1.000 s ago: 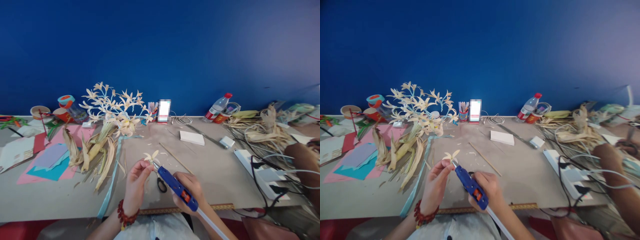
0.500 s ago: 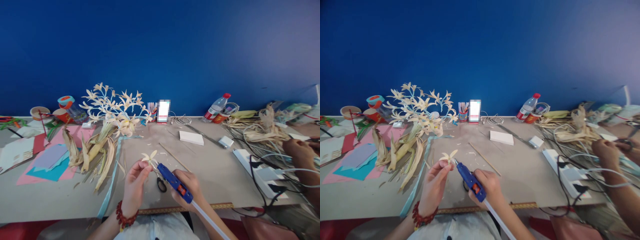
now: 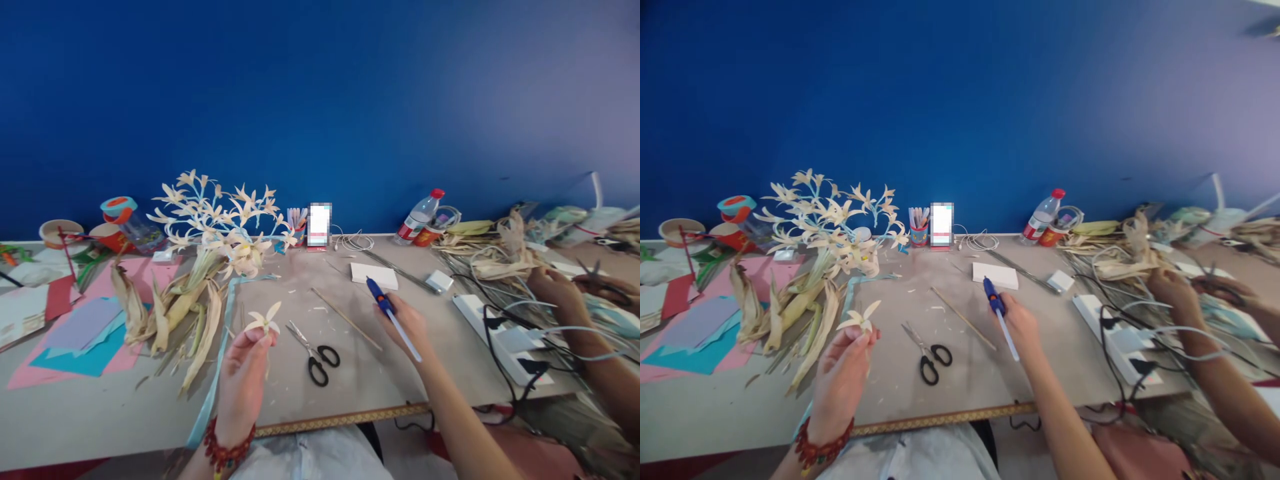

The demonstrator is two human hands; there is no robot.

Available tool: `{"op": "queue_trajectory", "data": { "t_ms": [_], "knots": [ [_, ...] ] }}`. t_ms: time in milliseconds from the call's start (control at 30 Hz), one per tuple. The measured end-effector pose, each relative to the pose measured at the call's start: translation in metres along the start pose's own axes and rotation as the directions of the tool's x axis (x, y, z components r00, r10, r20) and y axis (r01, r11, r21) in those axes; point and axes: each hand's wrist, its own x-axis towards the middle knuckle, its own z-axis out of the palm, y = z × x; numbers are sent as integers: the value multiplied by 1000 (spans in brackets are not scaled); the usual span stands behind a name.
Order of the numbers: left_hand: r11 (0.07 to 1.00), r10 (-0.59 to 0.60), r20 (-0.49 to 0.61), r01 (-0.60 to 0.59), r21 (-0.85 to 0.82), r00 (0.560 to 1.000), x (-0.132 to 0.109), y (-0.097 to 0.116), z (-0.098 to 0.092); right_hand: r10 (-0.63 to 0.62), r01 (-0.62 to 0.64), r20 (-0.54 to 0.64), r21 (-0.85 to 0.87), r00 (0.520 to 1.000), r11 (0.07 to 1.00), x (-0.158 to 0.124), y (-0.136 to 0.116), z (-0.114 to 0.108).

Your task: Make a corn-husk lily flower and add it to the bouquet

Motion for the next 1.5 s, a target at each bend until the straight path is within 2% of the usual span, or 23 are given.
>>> {"op": "queue_trajectory", "data": {
  "t_ms": [133, 367, 500, 567, 600, 667, 700, 767, 833, 867, 933, 1000, 1100, 1167, 1200, 1300, 1333, 1367, 1400, 1433, 1500],
  "knots": [
    [1000, -9, -21, 9, 24, 1000, -1, -5, -1, 6, -5, 25, -72, 1000, 997, 21, 14, 7],
    [995, 31, -112, -20, 94, 993, 2, -5, -9, -171, 180, 132, -66, 976, 981, 40, 37, 6],
    [996, -1, -105, 10, 91, 994, 3, -8, -11, -263, 270, 162, -18, 951, 963, 36, 33, -20],
    [996, -22, -95, 30, 84, 995, 4, -11, -9, -330, 318, 91, 123, 939, 940, 27, 13, -41],
    [996, -34, -86, 41, 79, 996, 3, -12, -7, -382, 356, 61, 255, 922, 899, 21, -2, -53],
    [995, -68, -55, 72, 66, 996, 2, -14, -3, -530, 430, 44, 529, 847, 731, 12, -39, -72],
    [994, -87, -36, 89, 61, 996, 1, -14, -1, -597, 448, 52, 610, 800, 653, 9, -58, -79],
    [991, -116, 5, 116, 62, 993, -3, -14, 3, -736, 471, 57, 735, 675, 489, 10, -94, -84],
    [989, -133, 31, 130, 76, 991, -6, -12, 5, -850, 417, 29, 862, 526, 287, 16, -121, -80],
    [988, -136, 42, 132, 81, 990, -7, -11, 6, -887, 368, 25, 904, 461, 217, 20, -131, -75],
    [987, -140, 60, 134, 86, 988, -9, -8, 5, -924, 321, 12, 936, 382, 144, 26, -145, -66],
    [987, -136, 62, 130, 97, 989, -9, -5, 4, -936, 356, -6, 926, 353, 128, 30, -150, -57],
    [986, -126, 37, 122, 115, 991, -9, -4, 1, -940, 451, -45, 884, 338, 120, 30, -147, -50],
    [987, -119, 32, 115, 116, 992, -8, -4, -1, -925, 484, -71, 866, 373, 129, 28, -141, -47],
    [987, -118, 34, 114, 116, 992, -8, -4, -1, -906, 494, -85, 857, 415, 147, 28, -136, -47],
    [986, -122, 52, 115, 119, 991, -7, -6, -2, -796, 497, -134, 838, 590, 227, 27, -125, -47],
    [986, -126, 64, 118, 119, 990, -7, -7, -2, -760, 489, -146, 837, 633, 246, 27, -123, -48],
    [986, -131, 78, 121, 118, 988, -7, -7, -2, -743, 481, -151, 840, 653, 251, 28, -122, -50],
    [986, -134, 91, 123, 115, 987, -8, -8, -2, -752, 474, -145, 846, 643, 243, 28, -124, -53],
    [986, -135, 102, 123, 114, 986, -8, -9, -1, -783, 473, -127, 850, 609, 230, 29, -127, -56],
    [986, -134, 114, 121, 114, 984, -9, -9, 0, -866, 493, -73, 844, 495, 211, 30, -138, -63]
  ]
}}
